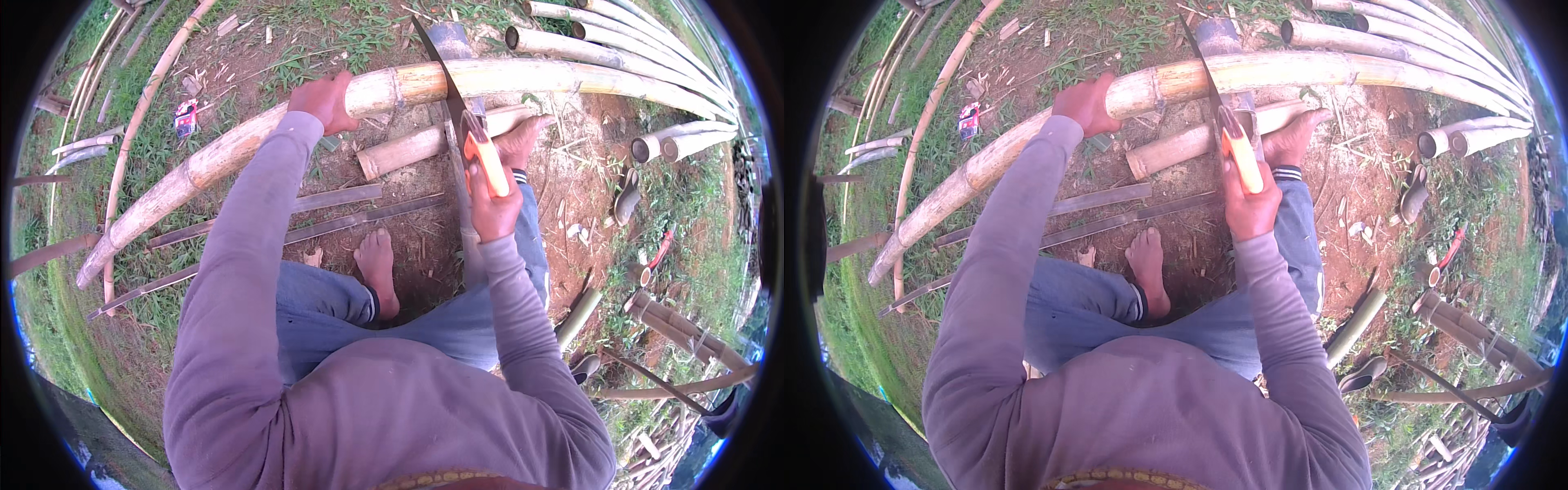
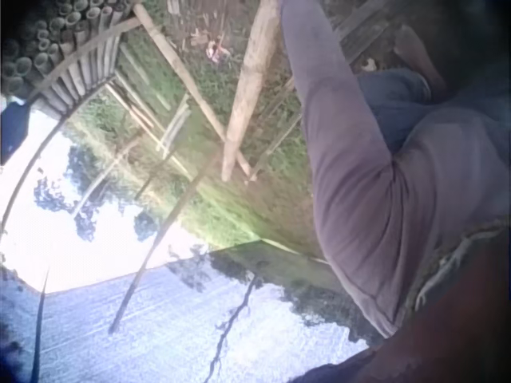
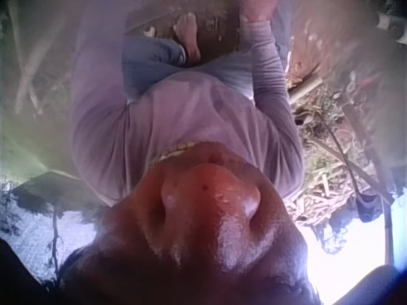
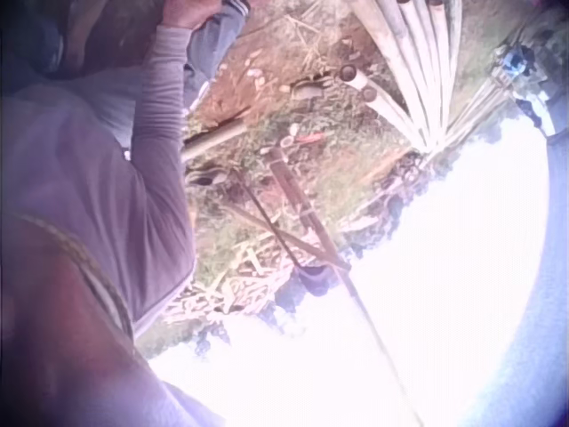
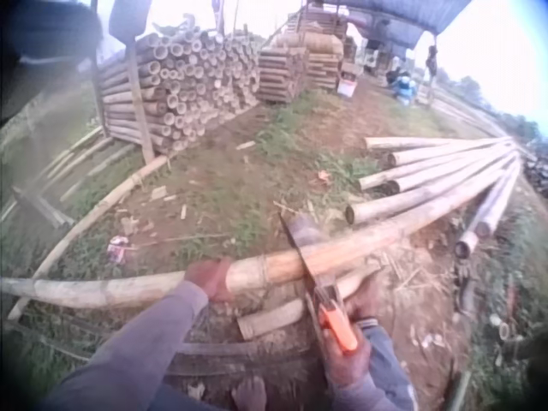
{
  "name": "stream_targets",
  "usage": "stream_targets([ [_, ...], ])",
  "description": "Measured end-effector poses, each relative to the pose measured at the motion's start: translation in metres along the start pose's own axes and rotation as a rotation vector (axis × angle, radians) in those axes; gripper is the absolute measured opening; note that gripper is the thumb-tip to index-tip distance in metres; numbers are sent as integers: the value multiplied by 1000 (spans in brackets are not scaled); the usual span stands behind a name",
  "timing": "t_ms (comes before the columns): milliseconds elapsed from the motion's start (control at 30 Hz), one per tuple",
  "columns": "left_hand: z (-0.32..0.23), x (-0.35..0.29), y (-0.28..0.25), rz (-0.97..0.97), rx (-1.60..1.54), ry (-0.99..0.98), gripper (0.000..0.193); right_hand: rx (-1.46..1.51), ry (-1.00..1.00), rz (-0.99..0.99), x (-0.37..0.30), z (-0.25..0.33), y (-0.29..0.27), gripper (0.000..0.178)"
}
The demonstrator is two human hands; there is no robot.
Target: The person uses a hand saw to cut bamboo poles into shorter sections. They position each pole on a wooden support, saw through it, and then move the cut pieces aside to a pile on the ground.
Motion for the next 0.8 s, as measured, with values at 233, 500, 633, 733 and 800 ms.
stream_targets([
  [233,0,-4,17,5,-8,4,79,-111,72,-3,-98,-6,-75,15],
  [500,-3,-2,2,37,-32,1,80,-53,37,43,18,16,4,17],
  [633,2,-8,10,42,-22,-15,77,-162,9,58,-124,22,-95,13],
  [733,-4,-9,11,15,-17,-1,75,-116,21,3,-108,18,-79,11],
  [800,-9,-9,6,2,-11,9,75,-77,68,-11,-37,-17,-37,13],
])
Point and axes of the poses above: each hand's wrist, its own x-axis towards the middle knuckle, its own y-axis out of the palm, z = x × y, the point moved 2 cm from there along x, towards the middle knuckle, and after that the axes turned 3 degrees about -y, right-handed, at the moved point
